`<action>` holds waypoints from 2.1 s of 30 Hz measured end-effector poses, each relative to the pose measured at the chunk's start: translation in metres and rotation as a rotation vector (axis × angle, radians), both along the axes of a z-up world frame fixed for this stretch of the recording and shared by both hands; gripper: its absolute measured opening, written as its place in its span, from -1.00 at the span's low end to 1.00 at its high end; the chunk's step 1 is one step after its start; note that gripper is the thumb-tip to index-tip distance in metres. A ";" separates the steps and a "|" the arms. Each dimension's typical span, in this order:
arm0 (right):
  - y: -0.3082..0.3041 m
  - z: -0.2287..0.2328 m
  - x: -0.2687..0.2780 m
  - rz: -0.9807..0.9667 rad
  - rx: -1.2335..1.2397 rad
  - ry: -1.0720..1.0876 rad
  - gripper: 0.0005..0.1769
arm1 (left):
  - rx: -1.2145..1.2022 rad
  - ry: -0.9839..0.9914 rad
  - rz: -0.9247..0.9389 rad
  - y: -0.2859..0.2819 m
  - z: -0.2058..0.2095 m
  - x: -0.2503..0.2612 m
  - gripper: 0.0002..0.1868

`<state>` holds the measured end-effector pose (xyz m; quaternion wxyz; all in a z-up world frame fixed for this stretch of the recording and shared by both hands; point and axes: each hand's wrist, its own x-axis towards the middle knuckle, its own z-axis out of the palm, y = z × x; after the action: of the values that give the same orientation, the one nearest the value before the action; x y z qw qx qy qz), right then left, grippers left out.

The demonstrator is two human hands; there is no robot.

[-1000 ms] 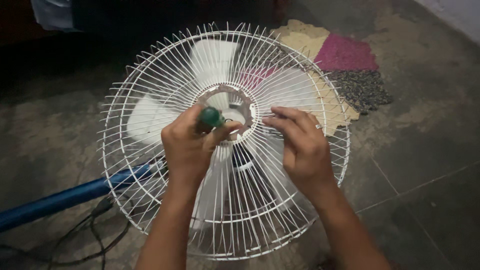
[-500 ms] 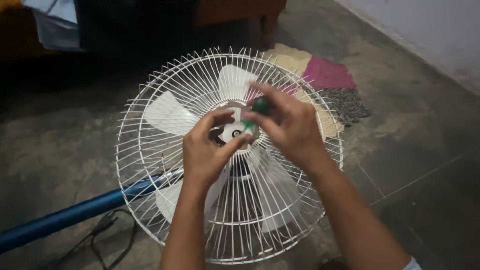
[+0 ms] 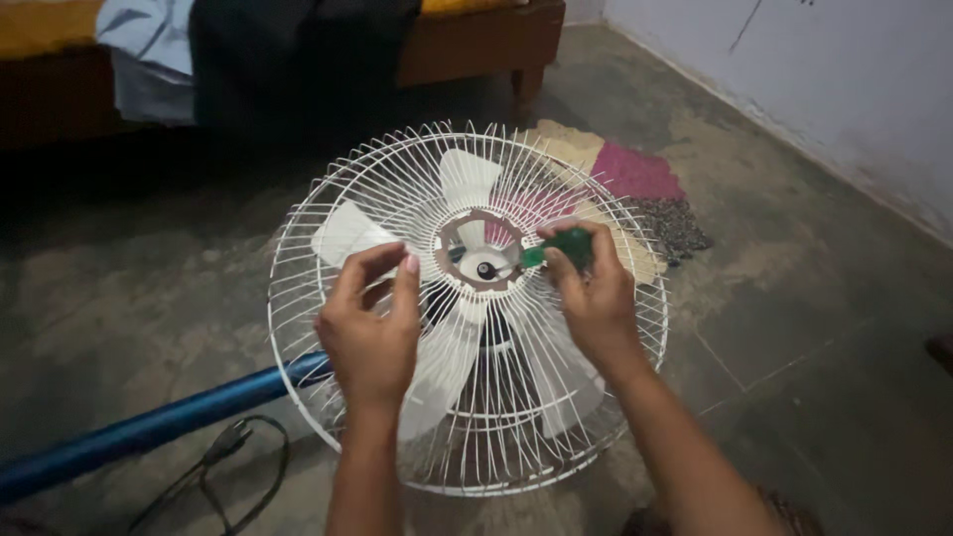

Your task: The person uses a green-handled screwdriver to tighten the central hub nut of a white pedestal fan. They repeatedly rotate the screwdriver and adjust their grip while stabilizing the fan with the other hand.

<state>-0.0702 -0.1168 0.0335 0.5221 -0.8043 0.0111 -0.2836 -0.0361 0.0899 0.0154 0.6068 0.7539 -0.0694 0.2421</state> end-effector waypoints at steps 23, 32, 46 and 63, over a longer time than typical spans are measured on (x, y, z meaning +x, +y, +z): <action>0.043 -0.016 0.063 -0.142 -0.140 -0.032 -0.85 | 0.693 0.001 0.143 0.023 -0.044 0.016 -0.35; 0.011 -0.011 0.041 0.314 0.275 0.094 -0.79 | 0.436 0.028 0.087 0.021 -0.035 0.015 -0.14; 0.000 0.022 0.029 0.092 -0.457 0.058 -0.74 | 0.431 -0.046 0.064 0.017 -0.038 0.016 -0.07; 0.054 -0.013 0.071 -0.055 0.154 0.047 -0.76 | 0.383 -0.024 0.086 0.018 -0.036 0.019 -0.10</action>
<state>0.0010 -0.0628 0.0202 0.5739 -0.7677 0.0674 -0.2771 -0.0169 0.1082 -0.0209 0.4404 0.8549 -0.0895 0.2592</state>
